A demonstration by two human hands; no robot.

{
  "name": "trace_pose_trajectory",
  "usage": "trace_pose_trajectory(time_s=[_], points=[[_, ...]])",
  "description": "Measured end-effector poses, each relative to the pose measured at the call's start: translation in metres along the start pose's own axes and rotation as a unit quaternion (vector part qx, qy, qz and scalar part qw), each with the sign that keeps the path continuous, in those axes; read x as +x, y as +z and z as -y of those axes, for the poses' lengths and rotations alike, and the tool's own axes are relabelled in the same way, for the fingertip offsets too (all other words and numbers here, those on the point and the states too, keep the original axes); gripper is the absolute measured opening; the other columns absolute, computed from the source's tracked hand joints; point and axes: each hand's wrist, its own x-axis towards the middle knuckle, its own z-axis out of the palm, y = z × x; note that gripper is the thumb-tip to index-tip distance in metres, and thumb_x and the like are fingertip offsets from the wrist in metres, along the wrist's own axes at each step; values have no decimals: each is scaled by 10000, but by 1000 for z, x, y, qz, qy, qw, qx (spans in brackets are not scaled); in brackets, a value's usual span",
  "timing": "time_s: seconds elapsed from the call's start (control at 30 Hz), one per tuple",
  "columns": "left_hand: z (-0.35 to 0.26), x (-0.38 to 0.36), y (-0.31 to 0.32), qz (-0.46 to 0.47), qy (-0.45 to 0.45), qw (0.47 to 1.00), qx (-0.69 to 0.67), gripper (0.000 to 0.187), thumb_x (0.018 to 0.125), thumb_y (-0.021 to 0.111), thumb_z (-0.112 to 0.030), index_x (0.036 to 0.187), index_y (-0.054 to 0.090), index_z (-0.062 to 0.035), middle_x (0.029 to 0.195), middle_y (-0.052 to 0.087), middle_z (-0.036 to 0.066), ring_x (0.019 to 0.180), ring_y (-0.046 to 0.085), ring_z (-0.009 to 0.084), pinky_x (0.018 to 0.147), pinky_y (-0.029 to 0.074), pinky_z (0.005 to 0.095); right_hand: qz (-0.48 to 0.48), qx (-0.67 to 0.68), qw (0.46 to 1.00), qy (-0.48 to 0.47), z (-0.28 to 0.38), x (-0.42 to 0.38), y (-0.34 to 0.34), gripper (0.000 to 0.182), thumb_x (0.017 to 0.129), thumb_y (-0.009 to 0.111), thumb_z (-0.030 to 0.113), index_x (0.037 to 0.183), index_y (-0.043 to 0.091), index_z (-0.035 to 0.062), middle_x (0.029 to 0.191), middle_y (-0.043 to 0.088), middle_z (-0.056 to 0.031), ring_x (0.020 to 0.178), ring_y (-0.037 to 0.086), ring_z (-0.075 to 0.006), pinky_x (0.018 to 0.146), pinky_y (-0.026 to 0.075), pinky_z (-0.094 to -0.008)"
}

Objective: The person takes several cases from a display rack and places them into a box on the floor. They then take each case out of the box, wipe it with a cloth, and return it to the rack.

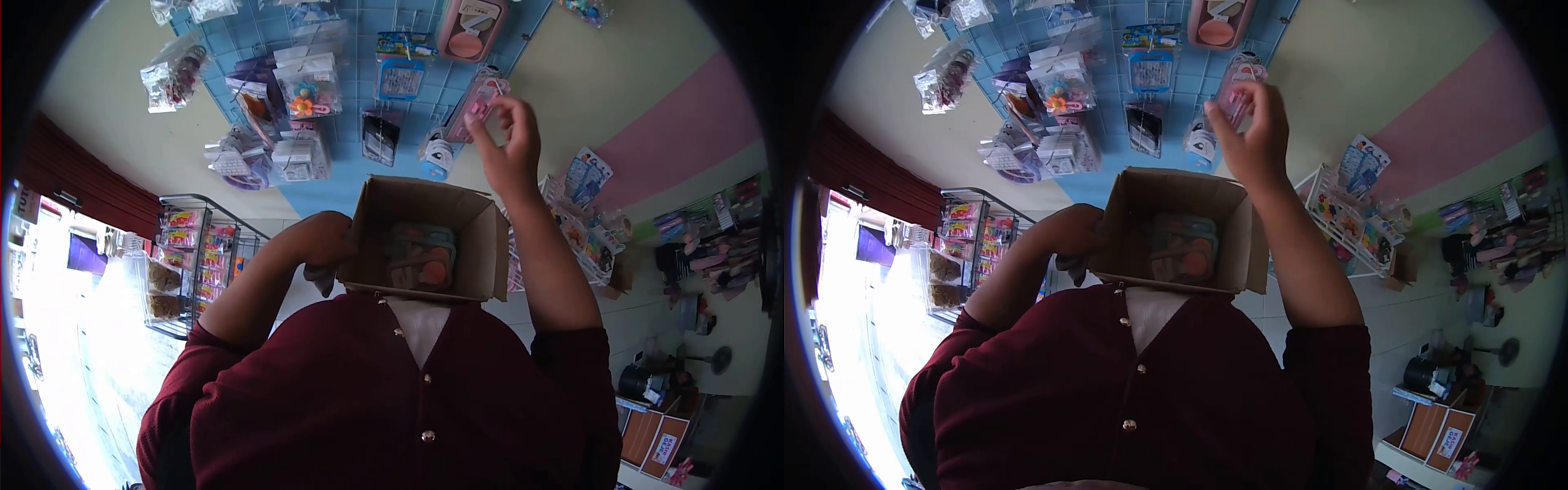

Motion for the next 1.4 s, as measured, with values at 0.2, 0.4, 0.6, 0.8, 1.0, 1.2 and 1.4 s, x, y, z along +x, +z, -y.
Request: trace_pose_trajectory(time_s=[0.2, 0.4, 0.6, 0.8, 1.0, 1.2, 1.4], points=[[3, -2, 7, 14, -9, 1000, -22, 433, 731, 611, -293, 952, 630, 78, 962, 642, 264, 937, 618, 401, 825, 488, 426, -64, 79, 993, 53, -19, 92, 28, 991, 659, 816, 425, 1333, 312, -98, 1280, 448, -271, 1179, 484, -350, 976, 416, -382], [6, -12, 8, 14, -10, 1000, -25, 419, 742, 603, -303, 945, 640, 62, 969, 647, 260, 938, 621, 398, 828, 484, 436, -65, 104, 992, 32, -29, 163, 47, 954, 590, 867, 386, 1248, 398, -121, 1190, 540, -275, 1094, 569, -339, 908, 473, -367], [21, -20, 14, -22, -28, 999, -29, 414, 749, 593, -320, 943, 653, 41, 967, 648, 263, 926, 624, 399, 834, 484, 439, 10, 241, 970, 42, -41, 168, 62, 682, 577, 890, 321, 1087, 586, -14, 990, 674, -132, 890, 659, -243, 781, 516, -312], [21, -24, 14, -27, -31, 998, -54, 425, 762, 569, -332, 945, 653, 42, 964, 648, 264, 921, 626, 400, 824, 485, 437, 74, 415, 895, 146, -25, 160, 49, 426, 691, 828, 140, 1052, 623, 47, 961, 675, -62, 859, 645, -149, 743, 508, -282], [14, -27, 12, -7, -60, 992, -113, 435, 757, 570, -336, 943, 653, 48, 962, 649, 262, 919, 623, 402, 828, 482, 440, 82, 456, 874, 146, -22, 149, 32, 455, 714, 798, 64, 1109, 575, 45, 983, 641, -49, 871, 631, -153, 775, 521, -291], [27, -10, 25, -21, -34, 998, -39, 438, 737, 591, -331, 922, 655, 62, 965, 646, 264, 939, 613, 405, 847, 473, 444, 134, 522, 832, 131, -9, 131, 10, 481, 721, 795, 58, 1135, 552, 66, 996, 633, -52, 920, 623, -175, 810, 526, -329], [24, -5, 23, -7, -32, 999, -36, 443, 730, 595, -331, 935, 659, 57, 973, 646, 265, 937, 617, 401, 846, 476, 438, 176, 544, 804, 163, 5, 119, -7, 486, 724, 801, 92, 1139, 550, 67, 1006, 627, -51, 935, 616, -175, 813, 526, -336]])
